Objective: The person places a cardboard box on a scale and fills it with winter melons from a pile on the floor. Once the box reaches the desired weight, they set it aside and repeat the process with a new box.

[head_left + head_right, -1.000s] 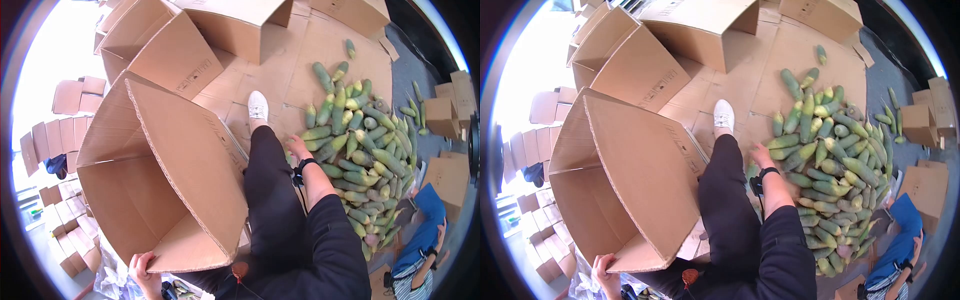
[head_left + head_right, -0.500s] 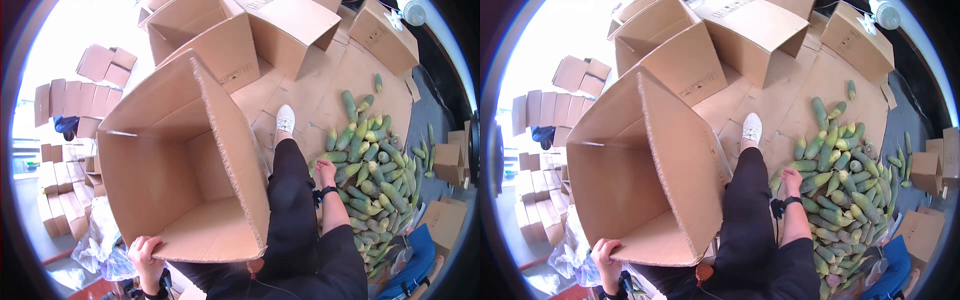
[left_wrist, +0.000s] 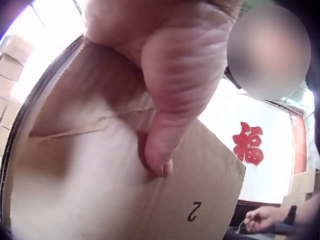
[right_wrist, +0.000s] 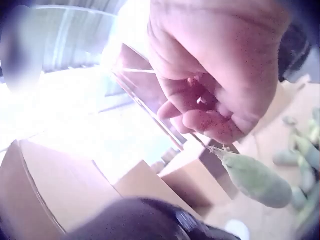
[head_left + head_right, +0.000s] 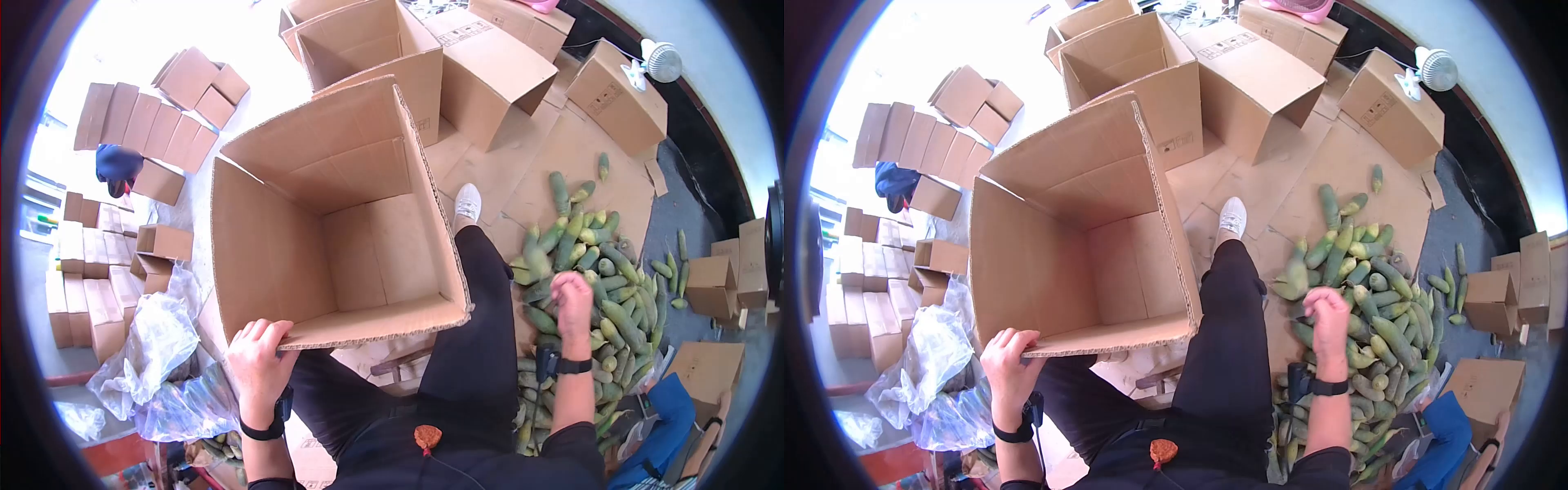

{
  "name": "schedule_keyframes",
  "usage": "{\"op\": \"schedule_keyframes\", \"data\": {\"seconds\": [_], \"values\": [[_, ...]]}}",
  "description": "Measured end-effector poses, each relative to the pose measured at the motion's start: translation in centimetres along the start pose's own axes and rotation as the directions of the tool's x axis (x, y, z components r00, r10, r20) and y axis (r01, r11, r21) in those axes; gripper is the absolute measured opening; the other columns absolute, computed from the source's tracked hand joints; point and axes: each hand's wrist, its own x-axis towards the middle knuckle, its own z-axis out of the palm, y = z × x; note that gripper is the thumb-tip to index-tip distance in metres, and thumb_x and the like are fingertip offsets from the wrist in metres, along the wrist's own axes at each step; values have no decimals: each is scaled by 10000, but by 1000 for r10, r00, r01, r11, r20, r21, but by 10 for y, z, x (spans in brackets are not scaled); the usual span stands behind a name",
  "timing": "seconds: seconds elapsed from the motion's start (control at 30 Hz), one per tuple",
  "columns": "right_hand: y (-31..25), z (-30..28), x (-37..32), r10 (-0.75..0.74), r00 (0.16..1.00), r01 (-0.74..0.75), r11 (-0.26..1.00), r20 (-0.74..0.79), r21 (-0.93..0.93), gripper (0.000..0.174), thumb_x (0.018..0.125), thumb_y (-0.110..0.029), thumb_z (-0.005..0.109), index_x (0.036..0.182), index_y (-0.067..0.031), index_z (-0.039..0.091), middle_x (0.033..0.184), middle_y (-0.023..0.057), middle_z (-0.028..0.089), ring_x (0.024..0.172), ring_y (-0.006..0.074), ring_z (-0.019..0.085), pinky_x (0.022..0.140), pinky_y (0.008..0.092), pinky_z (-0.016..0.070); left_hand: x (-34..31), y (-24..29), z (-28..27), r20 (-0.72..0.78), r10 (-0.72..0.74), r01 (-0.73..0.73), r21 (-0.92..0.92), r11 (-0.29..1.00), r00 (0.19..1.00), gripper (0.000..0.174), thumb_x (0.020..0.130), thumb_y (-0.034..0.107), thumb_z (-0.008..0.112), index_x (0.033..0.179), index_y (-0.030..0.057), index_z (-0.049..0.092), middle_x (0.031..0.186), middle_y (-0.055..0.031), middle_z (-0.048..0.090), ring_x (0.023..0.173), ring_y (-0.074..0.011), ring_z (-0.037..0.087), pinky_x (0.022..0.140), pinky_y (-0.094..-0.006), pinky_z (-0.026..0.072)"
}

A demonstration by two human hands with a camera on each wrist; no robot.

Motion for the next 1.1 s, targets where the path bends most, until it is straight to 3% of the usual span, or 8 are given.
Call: {"op": "schedule_keyframes", "data": {"seconds": [0.27,0.47,0.5,0.67,0.77,0.87,0.97,1.1], "values": [[-252,100,-10,-543,764,553,829,348,79,92,832,-8,471,800,-1,557,795,66,533,665,125,450,639,246,380,-3,0,-5,-49,23,-25,-36,999,999,256,590,154,791,784,82,640,710,-35,606,720,-230,610,636,-344,472],[-370,178,-12,-512,363,310,854,779,417,78,869,-36,521,895,25,562,759,40,486,686,130,449,732,271,374,-5,-1,-3,-58,17,-18,-18,1000,998,242,608,206,783,777,107,640,734,-30,615,751,-230,612,663,-351,470],[-357,216,-40,-702,375,471,707,606,528,252,813,21,547,1061,66,560,713,69,592,608,123,557,666,268,523,-5,0,-4,-57,36,-37,-26,999,998,242,608,206,783,777,107,640,734,-30,615,751,-230,612,663,-351,470],[-305,270,-49,-473,558,429,868,682,251,130,832,-23,532,885,30,639,787,65,595,695,119,551,702,242,444,-8,-1,-2,-43,22,-23,-28,999,999,214,627,210,770,756,98,641,748,-48,622,759,-252,611,671,-360,474],[-246,282,-54,-266,590,318,944,762,84,166,718,-3,532,727,-7,697,683,91,639,642,134,601,597,259,493,-11,3,-2,-34,34,-35,-53,998,999,219,634,208,769,756,88,633,750,-58,619,755,-270,606,674,-370,471],[-185,289,-64,-289,436,673,733,852,-95,208,630,-26,489,585,-81,684,674,106,655,636,240,621,621,334,502,-12,4,0,-52,14,-16,-32,999,999,228,639,193,769,763,75,620,751,-72,613,746,-285,600,664,-377,465],[-136,299,-73,34,451,879,156,892,-451,140,714,-109,572,724,-113,712,778,102,690,756,262,675,672,371,541,-13,5,1,-47,5,-7,-32,999,999,228,637,180,770,767,71,619,751,-74,613,747,-287,599,662,-377,463],[-114,290,-61,298,480,863,9,825,-505,167,694,-116,666,849,-123,728,862,77,707,826,245,681,701,337,544,-13,8,0,-41,-7,6,-30,1000,999,223,637,158,768,768,66,613,754,-76,609,741,-285,596,653,-373,463]]}}
